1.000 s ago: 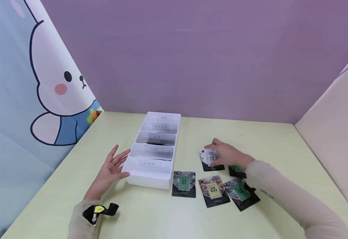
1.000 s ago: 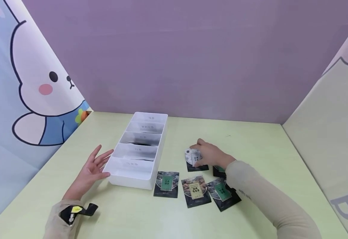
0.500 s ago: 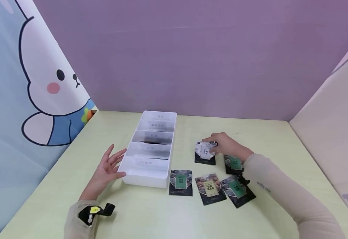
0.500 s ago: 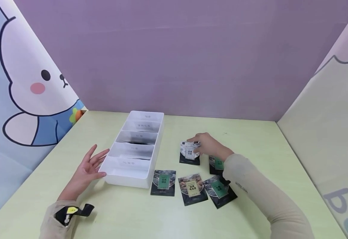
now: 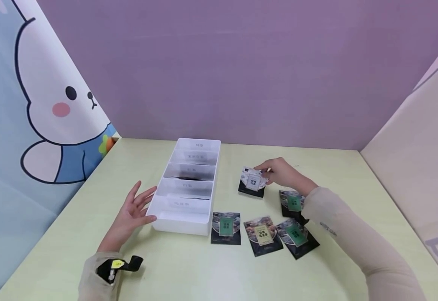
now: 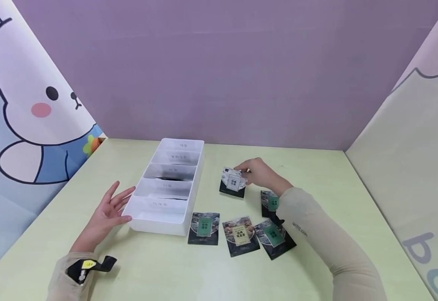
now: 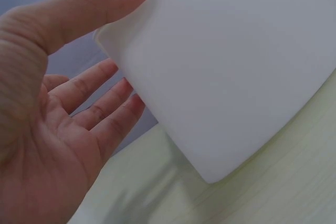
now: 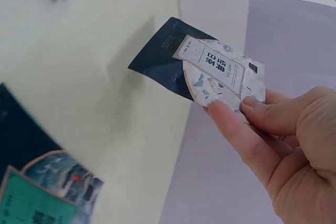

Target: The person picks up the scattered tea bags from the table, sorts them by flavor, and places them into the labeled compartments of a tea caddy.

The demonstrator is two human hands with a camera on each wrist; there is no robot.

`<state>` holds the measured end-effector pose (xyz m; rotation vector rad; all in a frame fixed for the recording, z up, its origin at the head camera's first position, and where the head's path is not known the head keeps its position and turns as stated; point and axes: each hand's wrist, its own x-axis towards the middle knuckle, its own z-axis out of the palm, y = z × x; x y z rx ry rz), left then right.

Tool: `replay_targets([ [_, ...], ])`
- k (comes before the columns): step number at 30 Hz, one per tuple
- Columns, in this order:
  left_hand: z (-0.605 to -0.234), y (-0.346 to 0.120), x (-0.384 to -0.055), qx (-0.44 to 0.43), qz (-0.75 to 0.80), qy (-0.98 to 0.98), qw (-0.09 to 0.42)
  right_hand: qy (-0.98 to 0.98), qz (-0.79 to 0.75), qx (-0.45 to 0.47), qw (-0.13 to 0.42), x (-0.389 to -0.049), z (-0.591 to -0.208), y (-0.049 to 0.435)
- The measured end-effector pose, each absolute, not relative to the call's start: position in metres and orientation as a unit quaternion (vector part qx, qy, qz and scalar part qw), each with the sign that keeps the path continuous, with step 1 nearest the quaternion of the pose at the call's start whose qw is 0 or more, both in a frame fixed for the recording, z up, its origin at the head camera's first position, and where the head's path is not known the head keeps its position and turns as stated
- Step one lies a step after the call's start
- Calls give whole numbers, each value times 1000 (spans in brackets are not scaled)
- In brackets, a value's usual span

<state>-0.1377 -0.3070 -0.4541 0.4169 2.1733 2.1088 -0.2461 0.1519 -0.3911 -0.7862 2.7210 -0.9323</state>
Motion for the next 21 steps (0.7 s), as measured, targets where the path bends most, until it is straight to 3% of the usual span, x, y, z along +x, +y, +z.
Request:
replay_targets([
  [8, -455, -307, -137, 144, 694, 705, 37, 915, -320, -244, 45, -247, -377, 145],
  [21, -456, -309, -138, 141, 689, 710, 40, 906, -359, -220, 43, -250, -356, 132],
])
